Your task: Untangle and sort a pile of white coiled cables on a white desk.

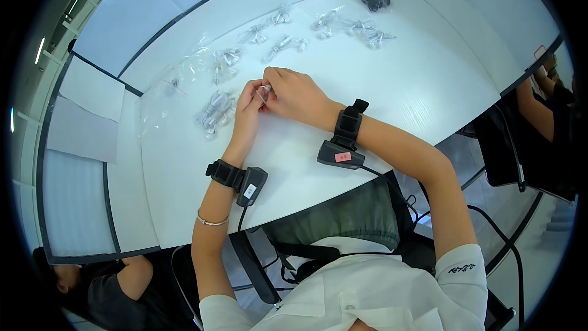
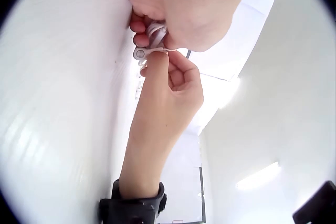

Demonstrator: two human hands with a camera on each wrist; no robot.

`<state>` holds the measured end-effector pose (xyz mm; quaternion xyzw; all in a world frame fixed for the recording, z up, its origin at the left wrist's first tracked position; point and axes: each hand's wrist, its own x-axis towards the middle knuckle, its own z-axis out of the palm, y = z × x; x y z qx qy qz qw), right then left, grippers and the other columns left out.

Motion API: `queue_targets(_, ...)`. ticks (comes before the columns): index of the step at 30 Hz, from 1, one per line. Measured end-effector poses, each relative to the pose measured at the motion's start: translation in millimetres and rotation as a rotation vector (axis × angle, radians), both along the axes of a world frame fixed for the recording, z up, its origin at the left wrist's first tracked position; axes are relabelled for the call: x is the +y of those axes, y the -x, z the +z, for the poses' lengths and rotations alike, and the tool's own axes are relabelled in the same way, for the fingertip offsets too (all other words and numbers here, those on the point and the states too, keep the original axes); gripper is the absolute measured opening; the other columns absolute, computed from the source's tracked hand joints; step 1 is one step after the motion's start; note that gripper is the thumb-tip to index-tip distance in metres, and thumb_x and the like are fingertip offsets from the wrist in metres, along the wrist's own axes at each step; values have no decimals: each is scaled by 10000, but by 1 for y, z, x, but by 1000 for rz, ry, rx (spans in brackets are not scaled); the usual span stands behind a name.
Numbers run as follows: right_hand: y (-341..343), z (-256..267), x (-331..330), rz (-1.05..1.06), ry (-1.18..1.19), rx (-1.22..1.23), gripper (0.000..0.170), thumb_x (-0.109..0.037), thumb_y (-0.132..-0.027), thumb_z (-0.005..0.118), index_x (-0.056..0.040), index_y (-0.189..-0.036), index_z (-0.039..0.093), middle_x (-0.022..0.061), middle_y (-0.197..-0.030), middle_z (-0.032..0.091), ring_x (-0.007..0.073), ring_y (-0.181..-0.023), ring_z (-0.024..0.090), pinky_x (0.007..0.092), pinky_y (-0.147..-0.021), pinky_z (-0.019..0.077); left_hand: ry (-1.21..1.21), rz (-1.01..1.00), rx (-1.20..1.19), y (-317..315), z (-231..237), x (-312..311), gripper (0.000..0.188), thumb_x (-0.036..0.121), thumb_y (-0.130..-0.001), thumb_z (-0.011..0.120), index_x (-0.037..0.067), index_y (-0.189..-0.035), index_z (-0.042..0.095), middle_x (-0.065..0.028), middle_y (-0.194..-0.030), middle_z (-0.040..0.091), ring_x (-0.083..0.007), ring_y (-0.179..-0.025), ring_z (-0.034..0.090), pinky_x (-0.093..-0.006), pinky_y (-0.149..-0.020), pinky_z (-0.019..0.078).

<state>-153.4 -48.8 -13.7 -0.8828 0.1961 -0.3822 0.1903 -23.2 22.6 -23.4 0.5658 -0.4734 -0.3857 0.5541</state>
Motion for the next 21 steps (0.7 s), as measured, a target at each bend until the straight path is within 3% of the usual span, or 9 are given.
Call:
queue_targets(3, 0, 0, 0, -11, 7, -13, 154, -113, -774, 559, -20, -867, 480, 145, -759, 583, 322, -704, 586, 409, -612, 481, -27, -66, 25, -9, -6, -1, 262, 204, -964, 425, 48, -1156, 512, 16, -990, 583, -51, -837, 487, -212, -740, 374)
queue_targets(12, 1, -2, -4, 23, 14, -10, 131, -79, -768, 540, -22, -876, 493, 140, -765, 584, 312, -729, 592, 407, -622, 481, 31, -25, 7, -7, -5, -1, 221, 219, -945, 484, 39, -1055, 551, 11, -830, 557, -59, -719, 452, -206, -674, 366)
queue_targets(15, 0, -4, -6, 33, -13, 3, 132, -79, -767, 545, -27, -878, 497, 129, -772, 587, 302, -727, 593, 397, -620, 481, -7, -39, 13, -7, -3, 0, 220, 175, -947, 448, 39, -1100, 527, 34, -843, 532, -57, -750, 443, -208, -710, 358)
queue_targets(21, 5, 0, -6, 98, -71, 7, 138, -114, -802, 561, -25, -900, 520, 106, -766, 590, 280, -711, 599, 375, -619, 485, 0, -22, 25, -7, -3, 0, 188, 161, -950, 408, 58, -1041, 536, 30, -823, 516, -63, -725, 418, -211, -690, 343)
